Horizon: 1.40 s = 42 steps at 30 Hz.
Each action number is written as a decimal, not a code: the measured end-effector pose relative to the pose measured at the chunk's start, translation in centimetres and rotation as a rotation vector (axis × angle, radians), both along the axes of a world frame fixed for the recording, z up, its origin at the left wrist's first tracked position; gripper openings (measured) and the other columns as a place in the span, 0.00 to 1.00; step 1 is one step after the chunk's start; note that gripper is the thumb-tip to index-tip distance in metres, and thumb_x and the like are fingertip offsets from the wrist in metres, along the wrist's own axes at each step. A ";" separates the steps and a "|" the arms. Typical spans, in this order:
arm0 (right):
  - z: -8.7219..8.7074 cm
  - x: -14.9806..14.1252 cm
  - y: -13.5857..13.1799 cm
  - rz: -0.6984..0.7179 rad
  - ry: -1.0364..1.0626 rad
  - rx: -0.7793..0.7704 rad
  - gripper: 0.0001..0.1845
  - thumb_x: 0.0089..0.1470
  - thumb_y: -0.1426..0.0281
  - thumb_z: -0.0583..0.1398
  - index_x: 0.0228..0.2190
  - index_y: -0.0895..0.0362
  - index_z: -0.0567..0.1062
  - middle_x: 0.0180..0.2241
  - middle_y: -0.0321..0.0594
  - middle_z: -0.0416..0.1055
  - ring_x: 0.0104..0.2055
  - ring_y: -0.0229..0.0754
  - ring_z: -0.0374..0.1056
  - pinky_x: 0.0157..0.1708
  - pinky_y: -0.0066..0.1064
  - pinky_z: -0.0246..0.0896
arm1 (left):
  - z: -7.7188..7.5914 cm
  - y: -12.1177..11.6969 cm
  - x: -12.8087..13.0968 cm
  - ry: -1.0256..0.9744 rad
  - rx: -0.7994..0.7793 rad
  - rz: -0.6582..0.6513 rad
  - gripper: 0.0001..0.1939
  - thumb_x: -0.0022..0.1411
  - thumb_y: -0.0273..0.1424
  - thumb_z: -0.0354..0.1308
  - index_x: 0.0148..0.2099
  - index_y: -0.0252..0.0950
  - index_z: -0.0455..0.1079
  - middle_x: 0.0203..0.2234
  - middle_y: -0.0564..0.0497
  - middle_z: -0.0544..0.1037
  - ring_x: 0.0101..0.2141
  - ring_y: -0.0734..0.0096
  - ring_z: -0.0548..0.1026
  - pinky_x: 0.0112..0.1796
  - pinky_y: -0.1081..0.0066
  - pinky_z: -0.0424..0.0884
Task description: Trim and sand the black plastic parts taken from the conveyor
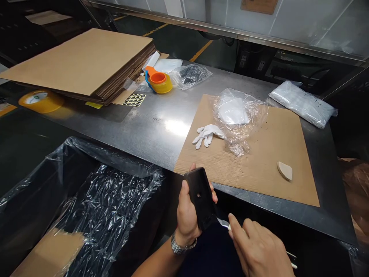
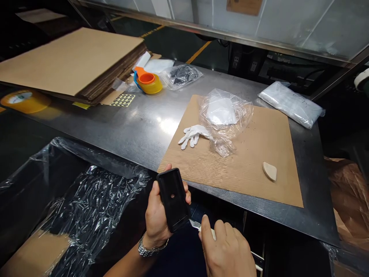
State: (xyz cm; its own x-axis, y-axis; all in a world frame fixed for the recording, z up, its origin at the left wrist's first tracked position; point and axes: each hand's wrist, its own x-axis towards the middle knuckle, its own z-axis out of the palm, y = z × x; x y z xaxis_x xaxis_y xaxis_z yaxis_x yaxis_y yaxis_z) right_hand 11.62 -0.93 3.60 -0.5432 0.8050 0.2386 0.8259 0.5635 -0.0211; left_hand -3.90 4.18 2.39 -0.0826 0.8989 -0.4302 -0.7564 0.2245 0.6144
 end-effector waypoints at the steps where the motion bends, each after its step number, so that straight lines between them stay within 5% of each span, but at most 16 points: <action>1: 0.0 -0.1 0.1 -0.004 0.005 0.021 0.17 0.61 0.73 0.45 0.39 0.60 0.74 0.17 0.34 0.62 0.18 0.33 0.57 0.20 0.29 0.44 | 0.0 0.1 0.0 0.011 -0.012 -0.015 0.26 0.63 0.45 0.39 0.62 0.48 0.49 0.25 0.52 0.71 0.22 0.70 0.71 0.24 0.72 0.66; 11: -0.1 0.8 0.6 0.038 0.164 -0.164 0.15 0.61 0.73 0.45 0.35 0.60 0.71 0.15 0.30 0.62 0.13 0.33 0.56 0.18 0.29 0.41 | -0.3 0.5 -0.5 0.045 -0.141 -0.175 0.27 0.62 0.46 0.42 0.61 0.44 0.50 0.25 0.51 0.72 0.20 0.71 0.71 0.22 0.73 0.66; 30: -1.9 0.6 0.3 -0.025 0.018 -0.365 0.16 0.61 0.71 0.43 0.29 0.56 0.66 0.14 0.32 0.63 0.13 0.36 0.61 0.17 0.30 0.33 | -0.8 0.5 0.3 0.246 -0.056 -0.154 0.28 0.63 0.45 0.42 0.62 0.41 0.49 0.24 0.51 0.72 0.21 0.71 0.71 0.23 0.72 0.67; 33: -1.9 0.6 0.7 -0.113 0.077 -0.563 0.18 0.62 0.67 0.42 0.25 0.56 0.65 0.14 0.33 0.62 0.13 0.35 0.58 0.17 0.29 0.32 | -1.0 0.5 0.4 0.294 -0.026 -0.148 0.29 0.63 0.45 0.42 0.62 0.40 0.49 0.25 0.51 0.72 0.21 0.71 0.71 0.24 0.71 0.67; 35: -2.0 0.6 1.2 -0.192 0.247 -0.840 0.20 0.61 0.63 0.43 0.24 0.56 0.65 0.14 0.32 0.60 0.15 0.33 0.56 0.17 0.27 0.35 | -1.2 0.6 0.4 0.300 -0.005 -0.152 0.29 0.62 0.45 0.42 0.62 0.39 0.49 0.25 0.50 0.73 0.22 0.71 0.72 0.24 0.72 0.68; 39: -3.0 0.7 1.5 -0.295 0.945 -1.698 0.23 0.59 0.54 0.45 0.27 0.57 0.67 0.11 0.27 0.55 0.09 0.28 0.44 0.11 0.21 0.38 | -1.6 1.0 0.4 0.164 0.003 -0.174 0.29 0.63 0.45 0.41 0.63 0.42 0.48 0.26 0.50 0.73 0.22 0.71 0.72 0.25 0.72 0.68; 40: -3.3 0.9 1.5 -0.298 1.110 -1.839 0.24 0.58 0.53 0.45 0.27 0.58 0.68 0.09 0.26 0.53 0.08 0.28 0.41 0.10 0.21 0.37 | -1.7 1.2 0.4 0.113 -0.009 -0.178 0.28 0.63 0.45 0.41 0.62 0.43 0.48 0.26 0.50 0.73 0.22 0.71 0.72 0.25 0.71 0.69; 42: -3.8 1.4 1.8 -0.300 1.322 -1.869 0.24 0.57 0.53 0.47 0.28 0.59 0.68 0.08 0.25 0.52 0.07 0.27 0.40 0.09 0.20 0.36 | -1.8 1.7 0.4 0.023 -0.054 -0.192 0.26 0.63 0.44 0.40 0.62 0.44 0.49 0.25 0.51 0.73 0.21 0.71 0.72 0.24 0.72 0.69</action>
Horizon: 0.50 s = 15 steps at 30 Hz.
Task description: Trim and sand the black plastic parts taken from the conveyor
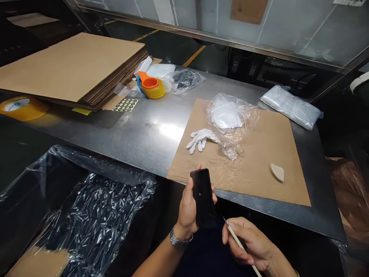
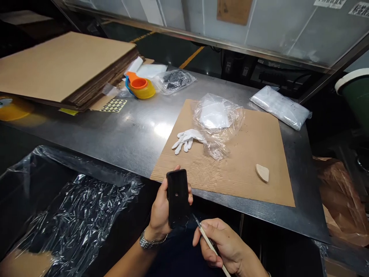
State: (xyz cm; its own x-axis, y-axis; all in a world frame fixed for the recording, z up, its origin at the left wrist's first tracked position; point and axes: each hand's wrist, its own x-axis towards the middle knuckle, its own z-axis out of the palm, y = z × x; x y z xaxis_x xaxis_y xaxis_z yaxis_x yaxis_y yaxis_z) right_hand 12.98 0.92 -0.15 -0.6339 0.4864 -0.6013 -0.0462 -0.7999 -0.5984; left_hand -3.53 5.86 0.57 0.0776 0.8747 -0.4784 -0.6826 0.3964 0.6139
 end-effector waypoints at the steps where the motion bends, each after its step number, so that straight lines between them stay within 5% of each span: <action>1: -0.2 0.4 0.4 -0.053 -0.040 0.064 0.23 0.58 0.53 0.46 0.29 0.60 0.68 0.09 0.25 0.52 0.07 0.27 0.41 0.09 0.20 0.37 | 0.0 0.2 0.0 -0.036 -0.036 -0.008 0.25 0.63 0.44 0.41 0.61 0.44 0.50 0.25 0.52 0.72 0.21 0.71 0.72 0.24 0.72 0.69; 7: -1.8 4.3 6.8 -0.183 -1.094 0.918 0.17 0.59 0.65 0.46 0.42 0.59 0.68 0.26 0.40 0.67 0.25 0.37 0.63 0.26 0.29 0.57 | -0.2 1.1 0.4 -0.228 -0.263 -0.123 0.22 0.63 0.41 0.39 0.37 0.31 0.69 0.23 0.48 0.73 0.20 0.71 0.72 0.22 0.73 0.69; 11: -3.1 6.0 10.2 -0.238 -1.260 1.113 0.16 0.55 0.71 0.50 0.44 0.62 0.70 0.37 0.50 0.66 0.39 0.48 0.61 0.39 0.40 0.55 | -0.3 1.0 0.9 -0.310 -0.329 -0.235 0.24 0.63 0.40 0.40 0.32 0.28 0.70 0.24 0.45 0.74 0.20 0.71 0.72 0.21 0.72 0.69; 15: -1.5 5.2 8.7 -0.183 -1.188 1.272 0.16 0.56 0.69 0.51 0.44 0.60 0.71 0.36 0.48 0.66 0.42 0.48 0.60 0.42 0.40 0.56 | -0.6 0.9 1.4 -0.368 -0.389 -0.300 0.25 0.63 0.41 0.40 0.33 0.27 0.70 0.23 0.45 0.75 0.20 0.70 0.72 0.20 0.72 0.68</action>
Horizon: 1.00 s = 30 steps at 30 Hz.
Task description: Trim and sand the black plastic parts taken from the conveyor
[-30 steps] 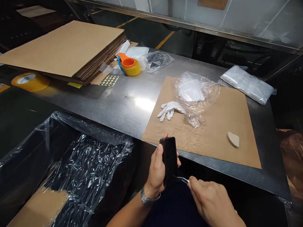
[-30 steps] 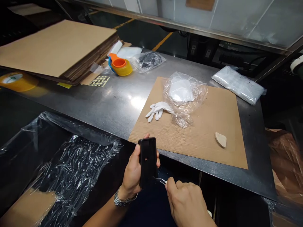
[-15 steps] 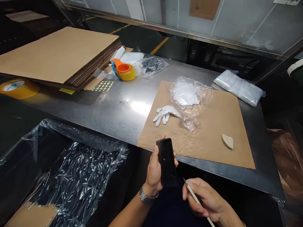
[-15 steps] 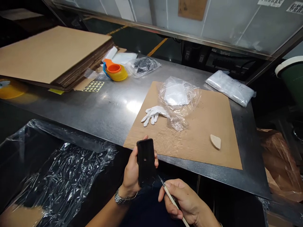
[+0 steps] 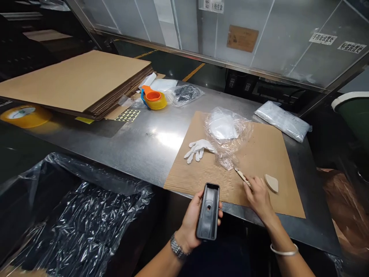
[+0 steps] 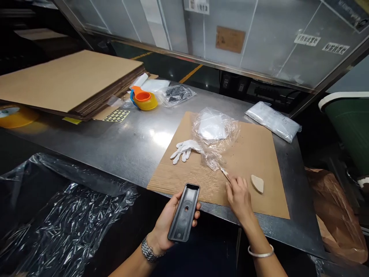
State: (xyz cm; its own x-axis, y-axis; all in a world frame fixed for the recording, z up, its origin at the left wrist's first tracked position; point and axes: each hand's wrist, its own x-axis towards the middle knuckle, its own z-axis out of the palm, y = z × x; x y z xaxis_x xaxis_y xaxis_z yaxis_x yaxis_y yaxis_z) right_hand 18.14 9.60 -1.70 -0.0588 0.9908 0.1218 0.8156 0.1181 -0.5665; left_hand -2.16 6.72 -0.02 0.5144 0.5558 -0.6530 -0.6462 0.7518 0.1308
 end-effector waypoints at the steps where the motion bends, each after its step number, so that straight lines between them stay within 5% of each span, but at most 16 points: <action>1: 0.9 -0.7 -1.0 0.074 0.026 0.004 0.15 0.57 0.68 0.52 0.44 0.58 0.71 0.36 0.45 0.66 0.41 0.46 0.61 0.41 0.37 0.57 | -0.1 0.0 0.2 -0.017 -0.016 -0.016 0.25 0.63 0.41 0.40 0.32 0.27 0.70 0.22 0.45 0.75 0.20 0.70 0.72 0.19 0.72 0.68; 5: 4.5 -4.3 -4.9 0.478 0.192 -0.005 0.12 0.56 0.67 0.56 0.43 0.54 0.71 0.34 0.40 0.68 0.37 0.41 0.61 0.37 0.33 0.57 | -0.1 -0.4 1.3 -0.082 -0.075 -0.030 0.21 0.61 0.38 0.44 0.26 0.29 0.68 0.18 0.49 0.73 0.18 0.74 0.70 0.21 0.75 0.66; 8: 5.8 -6.2 -6.1 0.576 0.198 -0.045 0.12 0.54 0.65 0.58 0.40 0.54 0.73 0.30 0.38 0.69 0.34 0.40 0.59 0.35 0.35 0.53 | 0.1 -0.8 1.9 -0.111 -0.102 -0.005 0.18 0.60 0.36 0.47 0.23 0.31 0.66 0.17 0.51 0.72 0.20 0.77 0.70 0.26 0.78 0.66; 18: 4.6 -6.0 -5.2 0.555 0.263 -0.203 0.04 0.53 0.68 0.60 0.32 0.50 0.76 0.25 0.34 0.70 0.34 0.39 0.58 0.35 0.35 0.49 | 0.3 -2.3 2.1 -0.048 -0.109 -0.030 0.16 0.59 0.36 0.48 0.26 0.32 0.68 0.18 0.52 0.72 0.20 0.76 0.71 0.24 0.78 0.66; 24: 3.6 -4.4 -3.3 0.412 0.197 -0.110 0.07 0.52 0.70 0.60 0.33 0.48 0.78 0.26 0.35 0.67 0.33 0.40 0.59 0.35 0.36 0.50 | 0.2 -3.5 1.9 0.117 -0.080 -0.318 0.33 0.60 0.50 0.38 0.24 0.27 0.70 0.15 0.46 0.72 0.13 0.74 0.68 0.15 0.76 0.62; 30: 2.9 -4.2 -2.1 0.233 0.430 -0.169 0.08 0.54 0.69 0.56 0.29 0.55 0.75 0.31 0.39 0.70 0.37 0.40 0.64 0.38 0.33 0.58 | 0.9 -3.1 1.8 0.059 -0.047 -0.310 0.31 0.61 0.47 0.40 0.25 0.27 0.70 0.20 0.47 0.72 0.15 0.75 0.70 0.16 0.76 0.66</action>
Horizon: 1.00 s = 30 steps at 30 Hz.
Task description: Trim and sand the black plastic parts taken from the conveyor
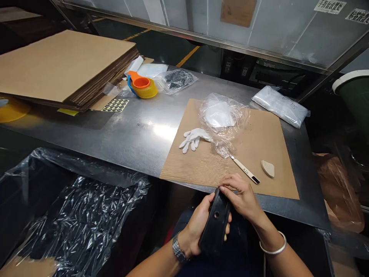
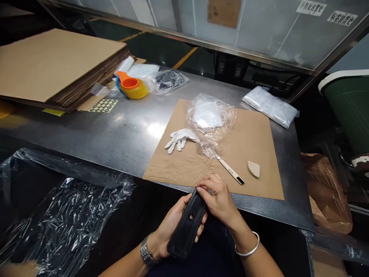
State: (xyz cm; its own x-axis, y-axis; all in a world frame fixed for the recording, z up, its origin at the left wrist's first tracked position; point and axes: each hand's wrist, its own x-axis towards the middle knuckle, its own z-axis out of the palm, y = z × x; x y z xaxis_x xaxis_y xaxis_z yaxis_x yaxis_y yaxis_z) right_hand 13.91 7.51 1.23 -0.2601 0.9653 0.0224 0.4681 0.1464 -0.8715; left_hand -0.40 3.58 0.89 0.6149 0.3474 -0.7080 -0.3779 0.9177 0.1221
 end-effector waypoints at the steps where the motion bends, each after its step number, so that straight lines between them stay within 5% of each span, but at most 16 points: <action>1: -0.1 0.0 -0.2 -0.048 0.034 -0.048 0.10 0.56 0.68 0.54 0.29 0.56 0.74 0.30 0.39 0.70 0.36 0.40 0.65 0.37 0.32 0.60 | 0.0 0.0 -0.1 0.004 0.002 -0.006 0.31 0.60 0.47 0.40 0.25 0.26 0.70 0.20 0.47 0.72 0.15 0.75 0.70 0.16 0.76 0.66; 4: -0.1 0.0 -1.9 -0.154 0.037 -0.123 0.12 0.58 0.67 0.51 0.37 0.58 0.71 0.34 0.42 0.71 0.36 0.40 0.67 0.36 0.31 0.62 | 0.1 0.1 -0.4 0.049 0.056 0.040 0.29 0.60 0.48 0.43 0.27 0.27 0.71 0.21 0.47 0.72 0.16 0.74 0.70 0.17 0.75 0.66; 8: 0.3 -0.5 -5.7 -0.001 -0.026 -0.200 0.34 0.48 0.67 0.60 0.56 0.55 0.56 0.53 0.48 0.60 0.48 0.45 0.62 0.42 0.34 0.62 | 0.4 0.0 -0.4 0.156 0.172 0.316 0.22 0.60 0.43 0.46 0.45 0.32 0.70 0.22 0.50 0.73 0.18 0.73 0.70 0.20 0.75 0.66; 10: 0.3 -1.1 -6.9 0.040 0.018 -0.271 0.37 0.48 0.70 0.59 0.58 0.54 0.52 0.50 0.46 0.63 0.46 0.43 0.64 0.41 0.33 0.63 | 0.6 -0.1 -0.1 0.202 0.218 0.407 0.24 0.60 0.43 0.47 0.54 0.36 0.63 0.22 0.51 0.74 0.19 0.72 0.71 0.21 0.74 0.67; 12: 0.0 -1.6 -7.2 0.002 0.080 -0.338 0.29 0.50 0.73 0.56 0.54 0.54 0.57 0.38 0.39 0.70 0.35 0.38 0.67 0.34 0.28 0.63 | 0.6 -0.3 0.1 0.249 0.268 0.431 0.27 0.59 0.43 0.49 0.57 0.38 0.59 0.23 0.52 0.75 0.20 0.71 0.71 0.21 0.74 0.67; 16: -0.9 -1.7 -5.9 -0.112 0.103 -0.396 0.08 0.54 0.67 0.54 0.33 0.58 0.69 0.21 0.32 0.66 0.20 0.32 0.62 0.19 0.23 0.55 | 0.5 -1.0 0.5 0.342 0.300 0.318 0.24 0.58 0.44 0.50 0.52 0.35 0.65 0.23 0.51 0.75 0.18 0.73 0.71 0.19 0.75 0.64; 19: -1.3 -1.0 -4.7 -0.195 0.068 -0.381 0.19 0.56 0.60 0.52 0.19 0.58 0.65 0.14 0.31 0.64 0.15 0.32 0.59 0.16 0.23 0.50 | 0.5 -1.3 0.5 0.312 0.243 0.155 0.25 0.59 0.47 0.45 0.42 0.32 0.70 0.20 0.49 0.74 0.15 0.74 0.68 0.16 0.75 0.63; 23: -1.4 -0.2 -4.1 -0.233 0.050 -0.311 0.25 0.58 0.57 0.48 0.17 0.58 0.67 0.11 0.33 0.63 0.16 0.35 0.61 0.19 0.25 0.52 | 0.4 -1.3 0.1 0.174 0.173 0.061 0.28 0.60 0.48 0.43 0.31 0.29 0.72 0.20 0.47 0.73 0.16 0.74 0.69 0.18 0.75 0.65; 25: -1.4 -0.1 -4.4 -0.245 0.069 -0.280 0.25 0.59 0.56 0.45 0.25 0.58 0.72 0.18 0.37 0.69 0.22 0.38 0.67 0.24 0.27 0.59 | 0.3 -1.1 0.0 0.107 0.181 0.067 0.25 0.60 0.47 0.45 0.36 0.30 0.73 0.24 0.47 0.74 0.19 0.73 0.70 0.21 0.74 0.66; 27: -1.2 -0.4 -5.0 -0.212 0.109 -0.211 0.24 0.57 0.54 0.48 0.42 0.58 0.70 0.36 0.45 0.73 0.37 0.44 0.70 0.36 0.32 0.64 | 0.4 -1.1 0.0 0.161 0.291 0.123 0.20 0.59 0.42 0.51 0.44 0.34 0.72 0.31 0.46 0.77 0.27 0.69 0.74 0.29 0.72 0.69; 30: -1.2 -1.2 -5.8 -0.198 0.145 -0.078 0.31 0.52 0.55 0.56 0.54 0.56 0.59 0.54 0.49 0.60 0.54 0.47 0.59 0.51 0.38 0.56 | 0.7 -1.2 0.1 0.357 0.523 0.180 0.19 0.59 0.39 0.52 0.51 0.38 0.70 0.48 0.46 0.73 0.51 0.64 0.66 0.51 0.69 0.59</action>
